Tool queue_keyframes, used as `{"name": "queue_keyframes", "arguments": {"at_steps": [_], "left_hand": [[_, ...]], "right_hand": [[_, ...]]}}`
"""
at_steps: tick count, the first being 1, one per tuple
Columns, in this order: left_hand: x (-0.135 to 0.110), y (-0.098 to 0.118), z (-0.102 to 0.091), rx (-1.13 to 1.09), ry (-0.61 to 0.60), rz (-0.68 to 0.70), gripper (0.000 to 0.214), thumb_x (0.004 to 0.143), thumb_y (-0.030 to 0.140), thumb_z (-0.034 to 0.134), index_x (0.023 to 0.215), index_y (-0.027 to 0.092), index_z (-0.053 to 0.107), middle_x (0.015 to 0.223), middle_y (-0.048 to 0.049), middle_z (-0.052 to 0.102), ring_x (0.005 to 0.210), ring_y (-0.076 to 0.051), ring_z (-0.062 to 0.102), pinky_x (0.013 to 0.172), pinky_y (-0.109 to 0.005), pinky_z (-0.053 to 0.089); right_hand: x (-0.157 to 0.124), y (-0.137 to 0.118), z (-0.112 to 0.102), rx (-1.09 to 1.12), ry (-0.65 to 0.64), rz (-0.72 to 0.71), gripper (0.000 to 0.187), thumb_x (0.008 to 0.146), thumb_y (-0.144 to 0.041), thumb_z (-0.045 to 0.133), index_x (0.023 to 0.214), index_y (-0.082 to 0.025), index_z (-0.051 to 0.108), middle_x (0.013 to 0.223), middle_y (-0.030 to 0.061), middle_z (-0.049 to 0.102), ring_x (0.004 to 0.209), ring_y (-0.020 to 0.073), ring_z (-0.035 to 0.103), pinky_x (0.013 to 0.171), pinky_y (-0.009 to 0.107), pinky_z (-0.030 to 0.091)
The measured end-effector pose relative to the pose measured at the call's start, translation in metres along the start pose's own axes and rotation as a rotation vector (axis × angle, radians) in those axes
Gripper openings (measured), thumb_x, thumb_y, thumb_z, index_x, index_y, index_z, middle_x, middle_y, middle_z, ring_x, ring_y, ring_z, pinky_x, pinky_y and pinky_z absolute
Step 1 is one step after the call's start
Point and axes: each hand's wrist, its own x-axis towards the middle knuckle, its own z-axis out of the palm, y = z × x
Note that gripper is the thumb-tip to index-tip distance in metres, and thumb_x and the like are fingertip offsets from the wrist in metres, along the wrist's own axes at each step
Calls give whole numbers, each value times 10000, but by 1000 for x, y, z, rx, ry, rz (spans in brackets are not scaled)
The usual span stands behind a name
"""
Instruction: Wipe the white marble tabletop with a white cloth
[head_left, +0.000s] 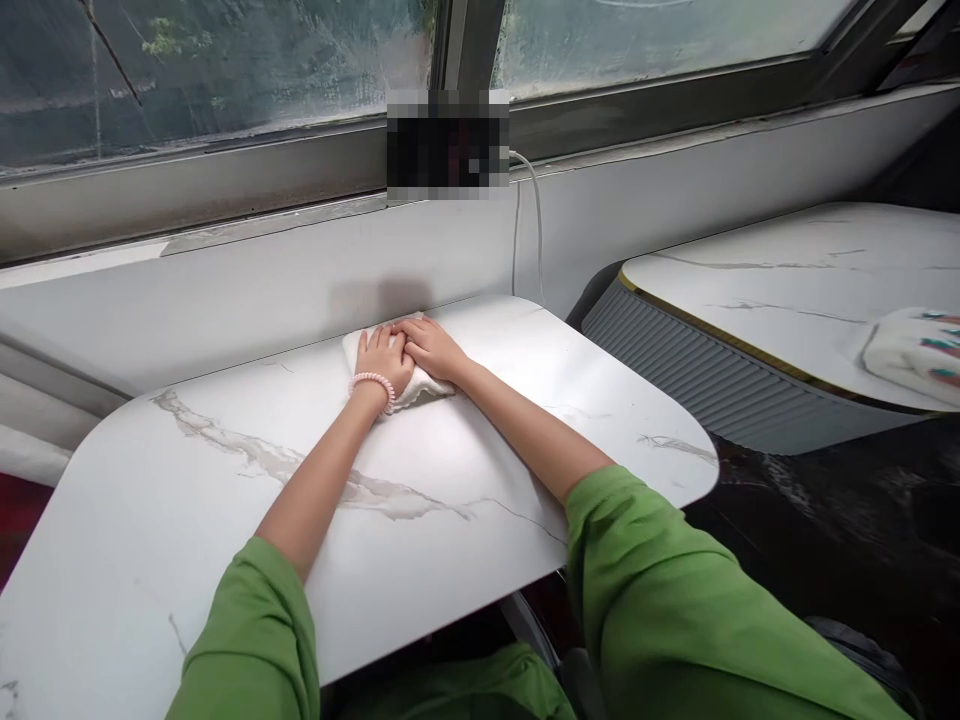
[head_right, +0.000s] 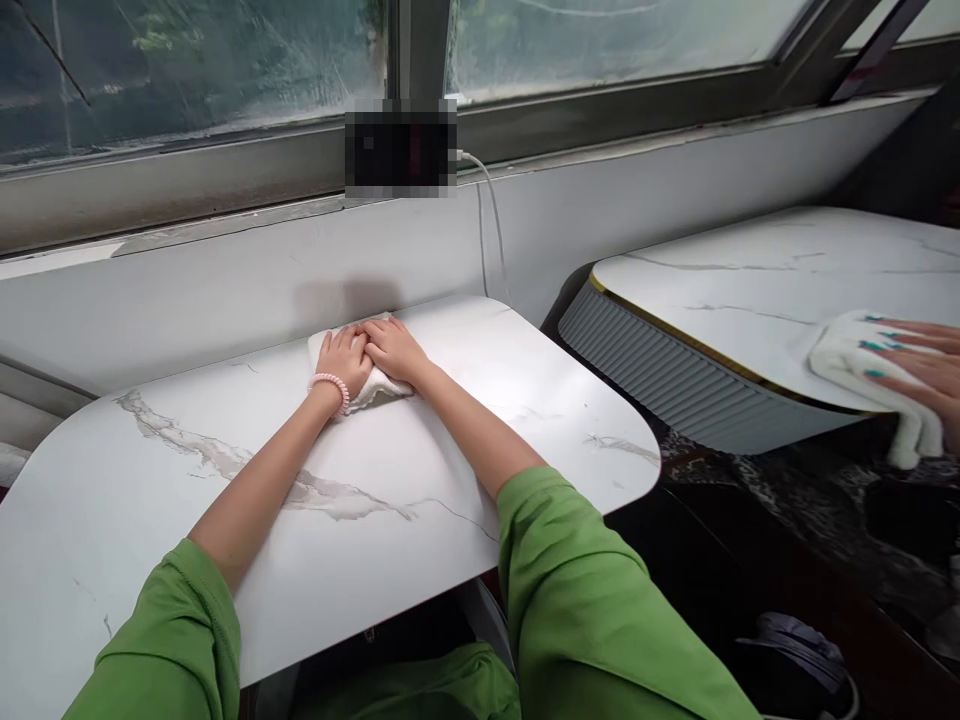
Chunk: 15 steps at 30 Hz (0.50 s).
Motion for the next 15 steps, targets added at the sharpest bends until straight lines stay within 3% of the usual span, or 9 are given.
{"name": "queue_keyframes", "arguments": {"at_steps": [4, 9, 15], "left_hand": [[-25, 34, 2, -27, -28, 16, 499, 953, 266, 302, 1414, 118, 422, 1515, -126, 363, 1415, -255, 285, 1190, -484, 129], [-67, 97, 2, -51, -59, 44, 546, 937, 307, 325, 1423, 72, 402, 1523, -176, 328, 1424, -325, 248, 1166, -594, 88], [-106, 168, 0, -94, -121, 275, 612, 935, 378, 339, 1432, 23, 379, 1518, -214, 317, 1418, -379, 234, 1162, -605, 96]], "right_hand": [[-40, -1, -15, 8, -2, -16, 368, 861, -226, 347, 1163, -183, 553, 1276, 118, 599, 1180, 265, 515, 1064, 490, 311], [-112, -8, -49, 20, -26, -28, 356, 881, -259, 339, 1172, -209, 538, 1311, 109, 574, 1231, 270, 491, 1079, 540, 296], [-208, -9, -95, 31, -10, 49, 326, 908, -316, 374, 1207, -274, 497, 1318, 83, 560, 1266, 282, 479, 1108, 581, 271]]}}
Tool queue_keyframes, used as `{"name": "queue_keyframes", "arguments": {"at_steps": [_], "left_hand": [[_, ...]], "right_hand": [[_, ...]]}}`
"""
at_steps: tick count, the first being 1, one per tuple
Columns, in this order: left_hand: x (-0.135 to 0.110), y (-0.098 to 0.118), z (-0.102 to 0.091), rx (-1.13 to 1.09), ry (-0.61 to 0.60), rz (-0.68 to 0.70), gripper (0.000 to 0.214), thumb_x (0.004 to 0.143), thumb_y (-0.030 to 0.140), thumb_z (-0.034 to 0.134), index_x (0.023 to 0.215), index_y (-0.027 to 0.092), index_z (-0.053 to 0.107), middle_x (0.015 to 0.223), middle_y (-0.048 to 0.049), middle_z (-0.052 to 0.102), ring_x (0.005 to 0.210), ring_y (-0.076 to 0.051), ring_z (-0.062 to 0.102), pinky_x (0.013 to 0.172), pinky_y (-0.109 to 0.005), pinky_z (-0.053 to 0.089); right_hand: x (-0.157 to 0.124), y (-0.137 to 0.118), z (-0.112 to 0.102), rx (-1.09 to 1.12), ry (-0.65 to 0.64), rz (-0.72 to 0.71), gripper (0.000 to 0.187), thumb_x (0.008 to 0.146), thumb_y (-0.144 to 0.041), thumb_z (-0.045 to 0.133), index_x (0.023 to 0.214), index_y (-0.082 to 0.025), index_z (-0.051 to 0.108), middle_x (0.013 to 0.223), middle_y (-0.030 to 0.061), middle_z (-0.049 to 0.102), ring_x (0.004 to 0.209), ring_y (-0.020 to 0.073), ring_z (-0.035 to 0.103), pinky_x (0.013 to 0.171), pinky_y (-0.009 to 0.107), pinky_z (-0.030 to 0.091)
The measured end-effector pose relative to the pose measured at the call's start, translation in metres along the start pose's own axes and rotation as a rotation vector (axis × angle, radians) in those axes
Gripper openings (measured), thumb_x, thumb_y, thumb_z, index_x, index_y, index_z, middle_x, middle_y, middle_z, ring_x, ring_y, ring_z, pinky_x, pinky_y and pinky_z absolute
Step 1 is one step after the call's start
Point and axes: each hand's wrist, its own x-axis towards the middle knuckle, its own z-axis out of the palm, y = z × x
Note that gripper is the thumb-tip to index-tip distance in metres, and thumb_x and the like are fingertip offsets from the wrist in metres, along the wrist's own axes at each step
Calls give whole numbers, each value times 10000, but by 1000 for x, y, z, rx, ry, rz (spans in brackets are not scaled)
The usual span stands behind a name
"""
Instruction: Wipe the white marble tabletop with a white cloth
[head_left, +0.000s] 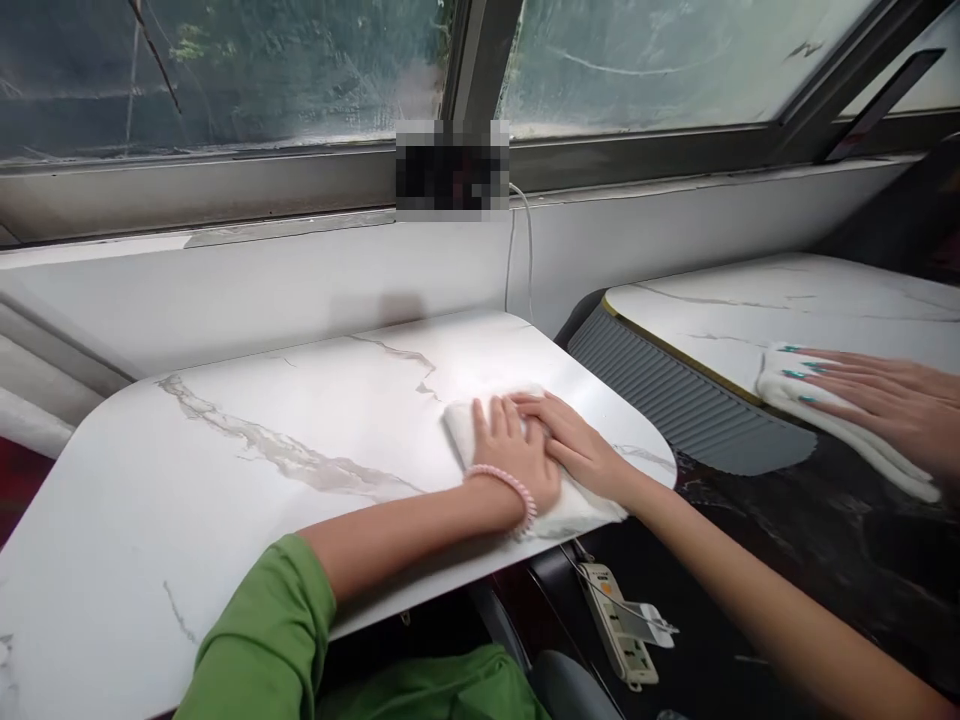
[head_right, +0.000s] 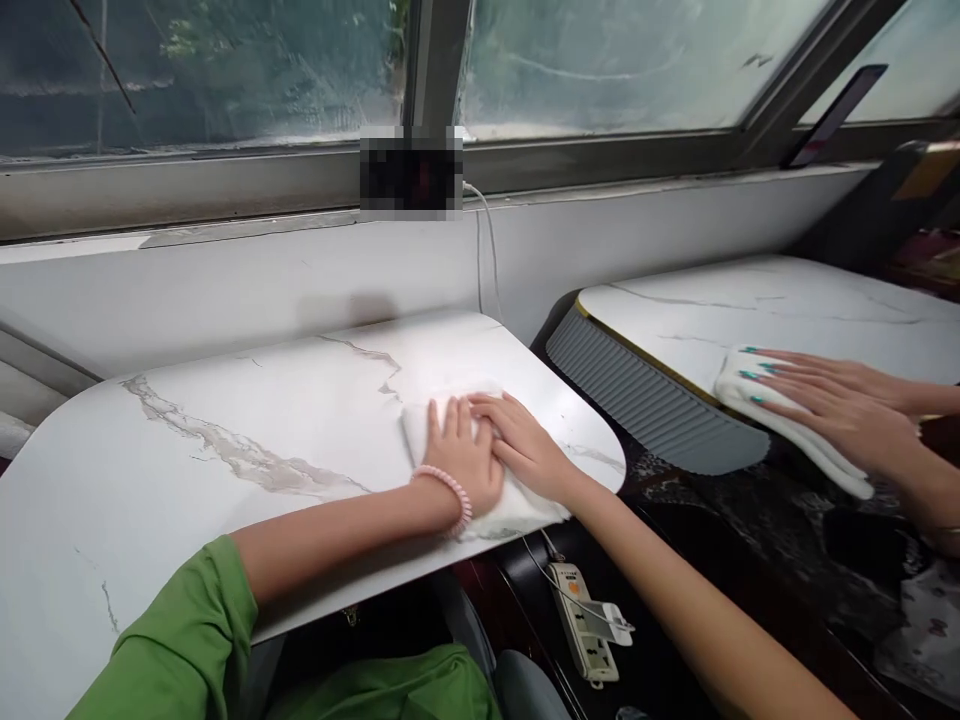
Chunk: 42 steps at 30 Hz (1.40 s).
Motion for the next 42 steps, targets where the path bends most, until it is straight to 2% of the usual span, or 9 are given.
{"name": "queue_keyframes", "arguments": {"at_steps": [2, 5, 11, 16, 25, 29, 32, 35, 42], "left_hand": [[1, 15, 4, -16, 9, 58, 615, 939, 380, 334, 1435, 18, 372, 1513, -213, 328, 1414, -376, 247, 1164, -600, 101], [4, 26, 8, -28, 21, 108, 610, 941, 375, 317, 1438, 25, 373, 1508, -196, 348, 1412, -367, 257, 1167, -586, 116], [12, 17, 10, -43, 23, 97, 620, 943, 375, 297, 1447, 20, 356, 1507, -200, 348, 1415, -367, 253, 1165, -571, 131], [38, -10, 8, -68, 24, 53, 584, 943, 354, 319, 1436, 47, 380, 1510, -187, 348, 1415, -344, 259, 1170, -564, 107], [114, -104, 6, -30, 116, -34, 511, 937, 300, 351, 1397, 94, 433, 1467, -152, 424, 1383, -261, 335, 1186, -436, 146], [141, -133, 2, -22, 139, -102, 479, 936, 265, 346, 1375, 111, 461, 1445, -132, 451, 1366, -246, 355, 1183, -425, 159], [154, -145, -1, -17, 172, -133, 445, 933, 243, 341, 1331, 133, 508, 1387, -118, 507, 1322, -241, 402, 1173, -423, 187], [160, -150, -2, 4, 202, -155, 429, 931, 241, 339, 1306, 150, 528, 1353, -107, 537, 1294, -239, 424, 1164, -426, 210], [158, -145, -1, 29, 167, -202, 452, 945, 266, 312, 1331, 143, 514, 1438, -100, 465, 1358, -238, 362, 1180, -428, 178]], "right_hand": [[-21, 3, -11, -24, 15, 30, 341, 905, -323, 377, 1225, -290, 491, 1324, 79, 556, 1269, 290, 481, 1113, 579, 275], [-33, 4, -21, -48, 19, 50, 356, 897, -326, 379, 1234, -294, 489, 1327, 81, 549, 1255, 296, 491, 1107, 575, 292], [-15, 3, -20, -55, -10, 42, 345, 896, -311, 373, 1214, -279, 501, 1321, 93, 537, 1197, 295, 514, 1051, 553, 357], [21, 20, -11, -101, 0, 14, 366, 882, -283, 349, 1207, -267, 517, 1282, 86, 569, 1172, 295, 524, 1054, 549, 342], [132, 61, 23, -149, 57, 29, 377, 835, -209, 333, 1138, -231, 555, 1182, 96, 634, 1080, 286, 554, 1023, 529, 354], [176, 77, 32, -141, 54, 36, 356, 844, -206, 317, 1090, -216, 574, 1143, 101, 655, 1053, 273, 571, 1015, 500, 364], [197, 88, 35, -140, 49, 30, 348, 840, -212, 322, 1077, -210, 577, 1117, 102, 662, 1018, 271, 578, 977, 474, 397], [207, 95, 35, -129, 46, 16, 349, 833, -217, 336, 1088, -194, 574, 1116, 107, 661, 1026, 271, 576, 956, 452, 413], [201, 95, 35, -144, 50, 28, 373, 826, -181, 318, 1106, -185, 565, 1173, 99, 645, 1054, 266, 564, 981, 448, 395]]}}
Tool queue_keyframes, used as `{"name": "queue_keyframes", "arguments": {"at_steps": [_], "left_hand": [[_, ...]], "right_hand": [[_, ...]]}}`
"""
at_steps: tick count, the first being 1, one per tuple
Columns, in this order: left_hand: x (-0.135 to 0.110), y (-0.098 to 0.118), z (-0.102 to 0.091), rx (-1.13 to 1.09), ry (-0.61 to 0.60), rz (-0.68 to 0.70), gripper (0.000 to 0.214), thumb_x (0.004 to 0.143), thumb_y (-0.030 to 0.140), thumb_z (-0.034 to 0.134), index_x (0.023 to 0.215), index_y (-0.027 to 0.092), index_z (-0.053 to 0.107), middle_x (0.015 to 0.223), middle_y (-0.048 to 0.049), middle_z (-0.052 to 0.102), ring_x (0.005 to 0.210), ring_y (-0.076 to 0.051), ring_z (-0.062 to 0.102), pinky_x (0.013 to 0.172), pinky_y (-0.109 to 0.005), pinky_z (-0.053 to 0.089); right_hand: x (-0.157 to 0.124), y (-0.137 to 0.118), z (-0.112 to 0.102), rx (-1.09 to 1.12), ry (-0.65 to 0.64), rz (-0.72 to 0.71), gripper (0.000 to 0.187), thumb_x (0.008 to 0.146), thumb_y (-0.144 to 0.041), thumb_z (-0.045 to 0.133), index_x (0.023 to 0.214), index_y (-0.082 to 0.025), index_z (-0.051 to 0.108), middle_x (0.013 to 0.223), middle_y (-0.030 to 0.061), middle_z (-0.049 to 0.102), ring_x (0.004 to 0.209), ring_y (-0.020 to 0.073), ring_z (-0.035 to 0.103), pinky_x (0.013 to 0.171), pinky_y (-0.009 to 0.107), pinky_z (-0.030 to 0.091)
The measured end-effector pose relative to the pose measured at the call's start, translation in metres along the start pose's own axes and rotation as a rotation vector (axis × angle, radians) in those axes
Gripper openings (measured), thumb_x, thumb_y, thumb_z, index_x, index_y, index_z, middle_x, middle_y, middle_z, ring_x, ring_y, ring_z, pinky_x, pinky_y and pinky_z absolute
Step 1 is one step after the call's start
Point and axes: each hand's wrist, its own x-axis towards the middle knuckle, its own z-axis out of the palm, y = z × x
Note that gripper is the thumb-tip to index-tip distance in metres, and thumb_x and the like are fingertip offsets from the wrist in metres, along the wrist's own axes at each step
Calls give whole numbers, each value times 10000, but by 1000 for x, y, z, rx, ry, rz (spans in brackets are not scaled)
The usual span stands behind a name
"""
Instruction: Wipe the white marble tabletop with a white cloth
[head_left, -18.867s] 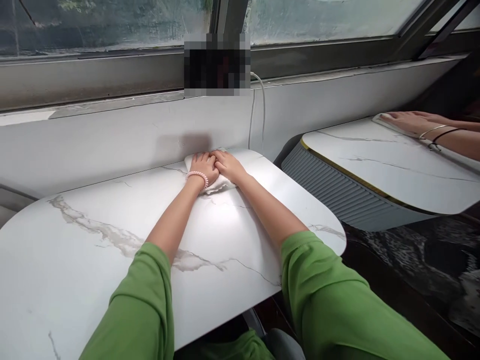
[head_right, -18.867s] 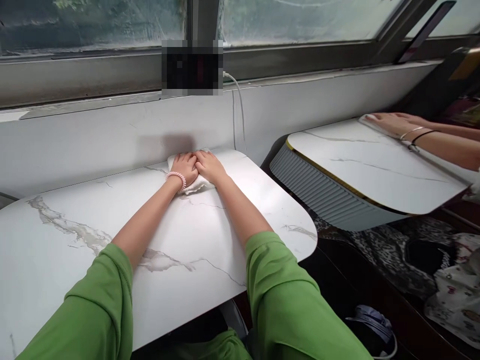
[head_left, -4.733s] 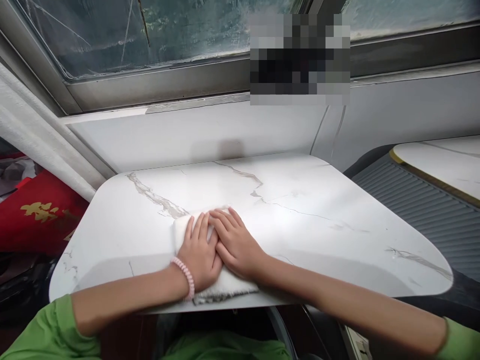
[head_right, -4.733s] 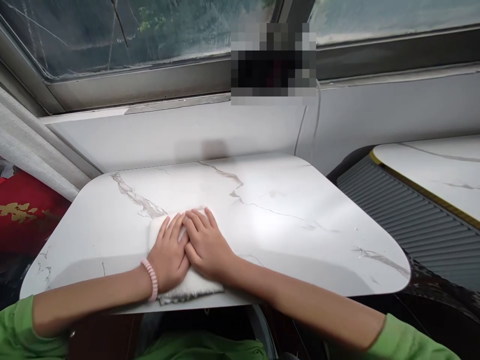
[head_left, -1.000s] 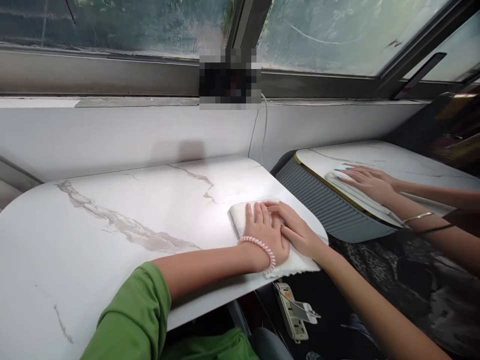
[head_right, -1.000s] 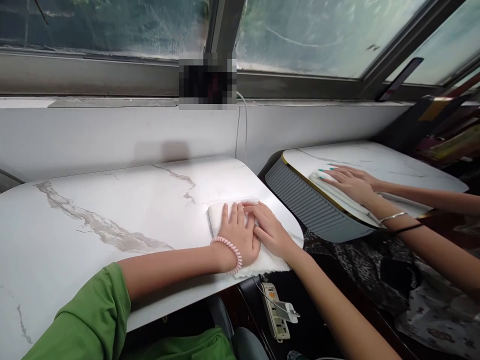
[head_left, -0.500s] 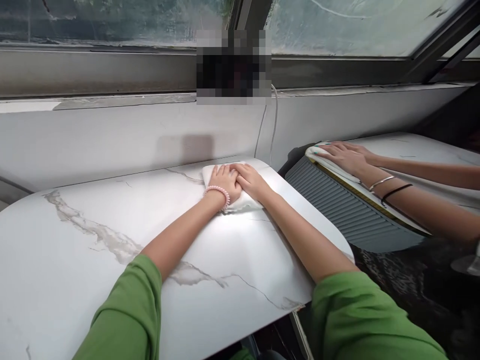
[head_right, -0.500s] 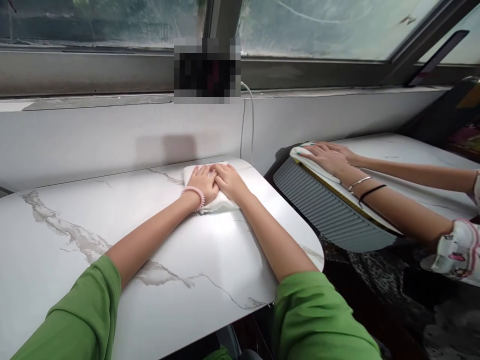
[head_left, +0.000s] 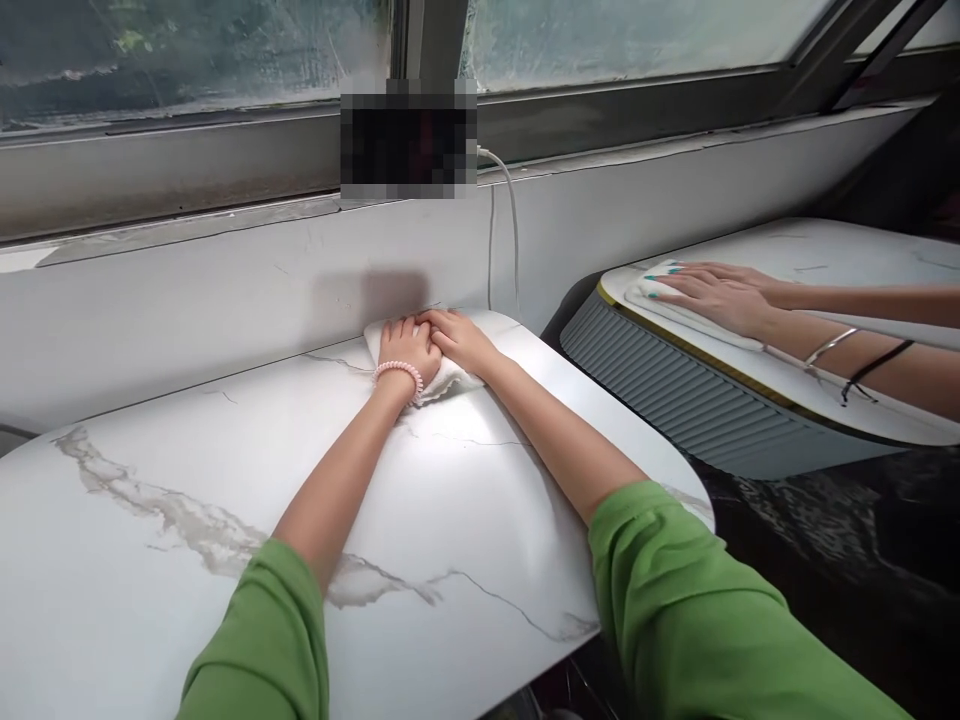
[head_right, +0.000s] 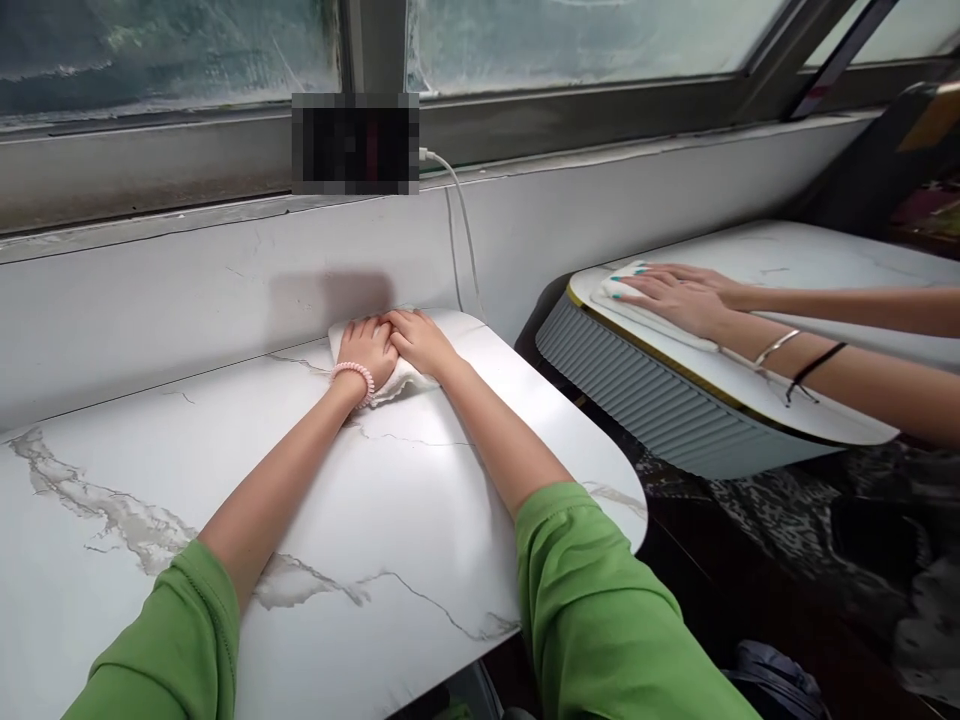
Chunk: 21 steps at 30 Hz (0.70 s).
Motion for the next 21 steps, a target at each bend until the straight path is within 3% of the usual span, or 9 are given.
{"name": "queue_keyframes", "arguments": {"at_steps": [5, 11, 16, 21], "left_hand": [[-28, 17, -9, 33, -39, -63, 502, 959, 267, 266, 1414, 130, 429, 1497, -105, 395, 1406, -230, 301, 1194, -434, 140], [-82, 63, -15, 32, -75, -55, 535, 955, 278, 280, 1451, 104, 377, 1537, -120, 323, 1431, -262, 248, 1194, -468, 115], [-118, 121, -9, 6, -99, 27, 561, 951, 325, 304, 1451, 76, 368, 1535, -159, 312, 1431, -318, 231, 1180, -537, 103], [-138, 172, -4, -41, -124, 216, 577, 950, 356, 307, 1448, 70, 360, 1532, -171, 312, 1426, -338, 230, 1167, -571, 112]], "right_hand": [[-21, -15, -6, 60, 8, -30, 346, 805, -188, 354, 1078, -200, 566, 1178, 96, 651, 1074, 273, 569, 1016, 469, 367], [-85, -37, -30, 114, -14, -70, 355, 831, -222, 350, 1119, -194, 555, 1263, 113, 612, 1154, 285, 546, 1051, 516, 326], [-155, -37, -67, 95, -51, -33, 358, 860, -266, 354, 1153, -212, 553, 1324, 102, 578, 1234, 281, 509, 1101, 544, 278], [-214, -26, -116, 17, -204, 109, 421, 859, -336, 396, 1244, -225, 527, 1373, 88, 549, 1264, 306, 499, 1100, 557, 319]]}}
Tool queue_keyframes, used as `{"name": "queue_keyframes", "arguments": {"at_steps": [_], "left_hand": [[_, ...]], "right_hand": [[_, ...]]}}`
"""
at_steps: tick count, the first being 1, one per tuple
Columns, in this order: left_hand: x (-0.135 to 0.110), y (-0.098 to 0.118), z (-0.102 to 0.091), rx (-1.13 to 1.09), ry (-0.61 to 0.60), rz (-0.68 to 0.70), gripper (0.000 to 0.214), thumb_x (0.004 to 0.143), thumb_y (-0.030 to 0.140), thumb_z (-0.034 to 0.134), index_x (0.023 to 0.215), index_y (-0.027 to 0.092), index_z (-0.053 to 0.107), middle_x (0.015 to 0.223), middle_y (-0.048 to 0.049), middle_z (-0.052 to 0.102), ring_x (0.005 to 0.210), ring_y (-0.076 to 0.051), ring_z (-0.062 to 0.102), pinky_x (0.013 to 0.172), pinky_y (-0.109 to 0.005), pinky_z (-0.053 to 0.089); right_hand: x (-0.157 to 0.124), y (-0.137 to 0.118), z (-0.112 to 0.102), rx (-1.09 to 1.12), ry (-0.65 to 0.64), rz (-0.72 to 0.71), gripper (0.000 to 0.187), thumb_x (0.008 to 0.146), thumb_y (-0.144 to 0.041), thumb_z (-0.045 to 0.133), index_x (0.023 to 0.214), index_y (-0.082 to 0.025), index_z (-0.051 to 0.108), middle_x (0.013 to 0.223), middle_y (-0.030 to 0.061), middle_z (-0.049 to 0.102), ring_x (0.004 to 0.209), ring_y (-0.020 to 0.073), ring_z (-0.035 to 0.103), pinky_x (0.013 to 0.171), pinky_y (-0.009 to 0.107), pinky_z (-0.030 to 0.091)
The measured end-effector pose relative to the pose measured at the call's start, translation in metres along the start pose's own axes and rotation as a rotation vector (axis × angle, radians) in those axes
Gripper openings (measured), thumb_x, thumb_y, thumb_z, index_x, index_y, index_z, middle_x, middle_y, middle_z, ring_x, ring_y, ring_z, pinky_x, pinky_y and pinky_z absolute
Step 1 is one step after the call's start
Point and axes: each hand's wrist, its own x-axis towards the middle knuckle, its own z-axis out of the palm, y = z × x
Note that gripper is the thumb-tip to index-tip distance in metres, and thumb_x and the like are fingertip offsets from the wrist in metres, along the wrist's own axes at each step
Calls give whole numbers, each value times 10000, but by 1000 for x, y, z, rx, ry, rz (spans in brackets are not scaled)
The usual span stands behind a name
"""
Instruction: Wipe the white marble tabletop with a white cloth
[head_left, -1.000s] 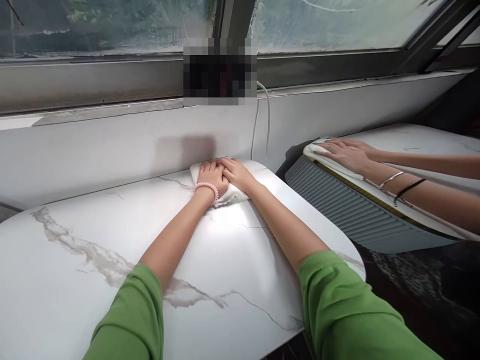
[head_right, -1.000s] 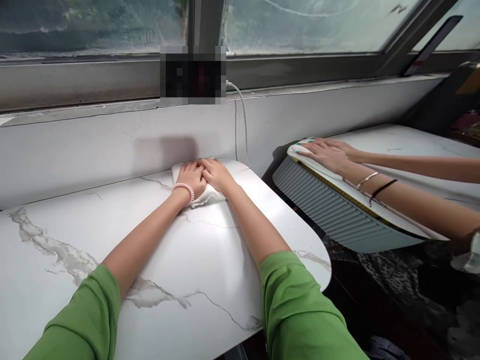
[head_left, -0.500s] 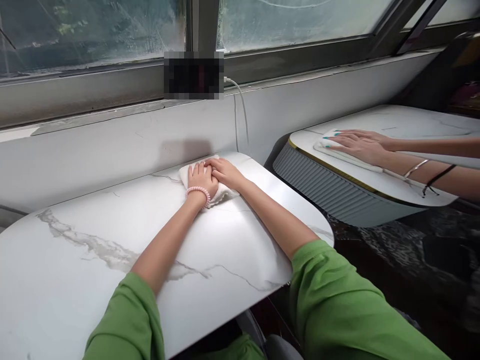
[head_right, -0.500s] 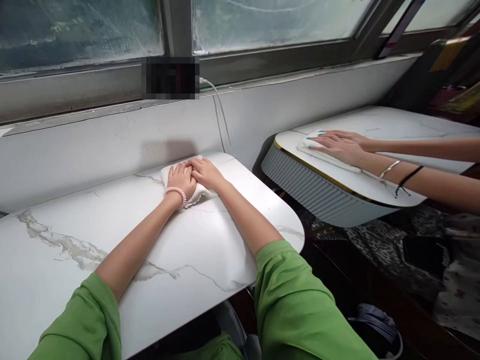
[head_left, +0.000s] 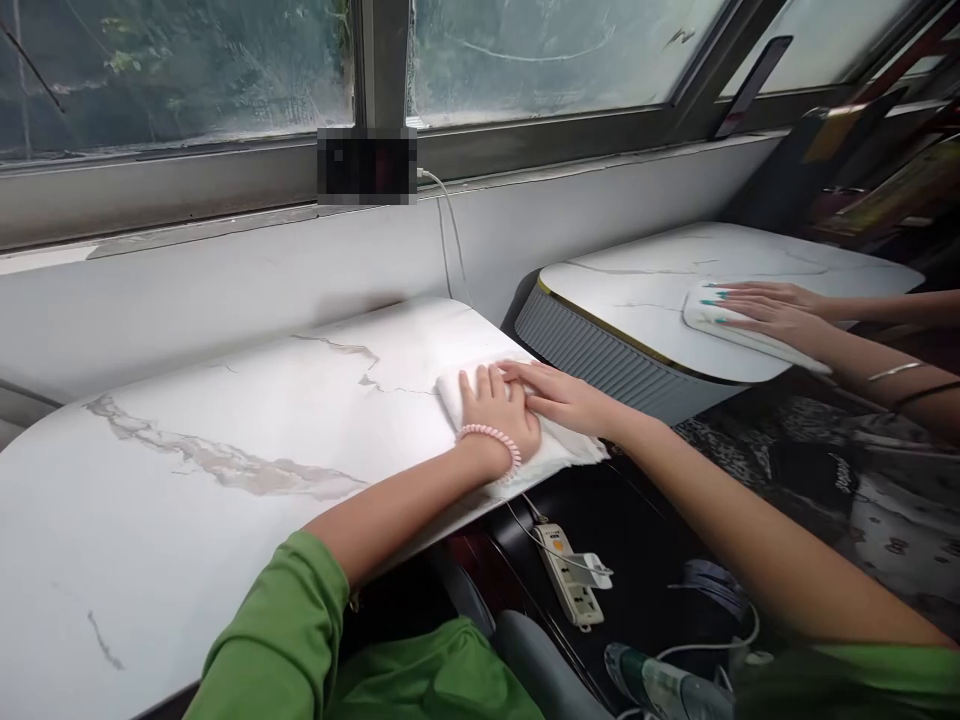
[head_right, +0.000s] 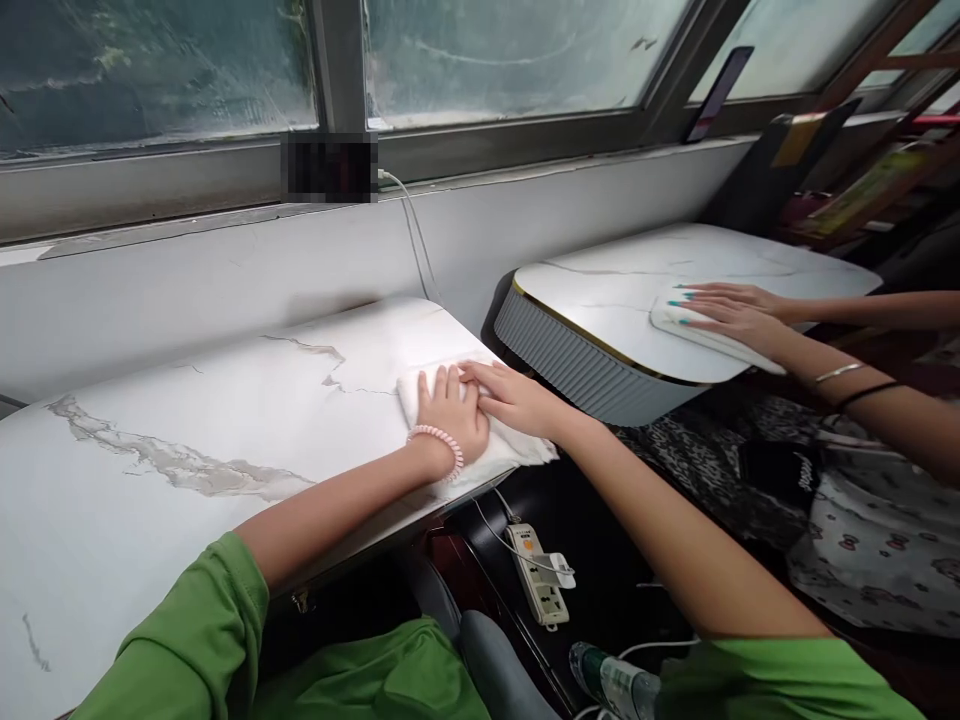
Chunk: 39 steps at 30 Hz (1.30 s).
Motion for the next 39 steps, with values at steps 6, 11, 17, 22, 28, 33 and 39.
{"name": "queue_keyframes", "arguments": {"at_steps": [6, 11, 17, 22, 28, 33, 39], "left_hand": [[9, 23, 7, -81, 31, 56, 599, 951, 355, 294, 1476, 66, 299, 1530, -151, 324, 1422, -308, 250, 1188, -519, 114], [27, 14, 6, -99, 12, 4, 597, 933, 335, 314, 1466, 68, 323, 1529, -138, 331, 1424, -285, 251, 1192, -500, 118], [63, -9, 7, -87, 18, -52, 577, 933, 328, 303, 1454, 86, 356, 1524, -130, 341, 1423, -279, 251, 1194, -488, 102], [101, -45, 9, -95, 45, -96, 567, 923, 307, 314, 1445, 93, 372, 1517, -131, 348, 1415, -270, 263, 1195, -473, 94], [135, -90, 3, -79, 68, -145, 532, 929, 293, 307, 1426, 129, 402, 1490, -104, 394, 1398, -249, 291, 1192, -451, 110], [154, -122, 0, -67, 89, -152, 504, 933, 284, 312, 1401, 137, 428, 1443, -111, 445, 1368, -251, 326, 1183, -452, 134], [171, -147, 1, -35, 131, -152, 450, 937, 266, 308, 1342, 166, 477, 1394, -105, 493, 1305, -253, 385, 1163, -460, 171]], "right_hand": [[-22, 2, -5, -16, 51, 207, 447, 838, -264, 353, 1245, -267, 537, 1295, 50, 613, 1255, 299, 522, 1123, 579, 291], [-3, 4, 11, 45, 265, 241, 421, 787, -206, 350, 1126, -260, 595, 1278, 42, 622, 1225, 280, 537, 1113, 566, 310], [41, 24, 10, 94, 307, 185, 361, 747, -204, 375, 1006, -260, 619, 1196, 35, 666, 1120, 275, 588, 1055, 534, 378], [95, 46, 14, 123, 302, 155, 369, 699, -195, 388, 986, -242, 615, 1194, 43, 664, 1123, 271, 581, 1034, 503, 396], [157, 61, 21, 99, 285, 127, 396, 680, -195, 382, 999, -218, 615, 1157, 58, 675, 1078, 274, 583, 995, 473, 418], [196, 67, 29, 61, 291, 146, 405, 691, -183, 381, 1022, -215, 612, 1116, 58, 683, 1037, 281, 584, 931, 452, 456], [226, 71, 34, 46, 306, 176, 371, 706, -181, 389, 996, -233, 615, 1081, 40, 694, 1001, 278, 600, 885, 428, 474]]}}
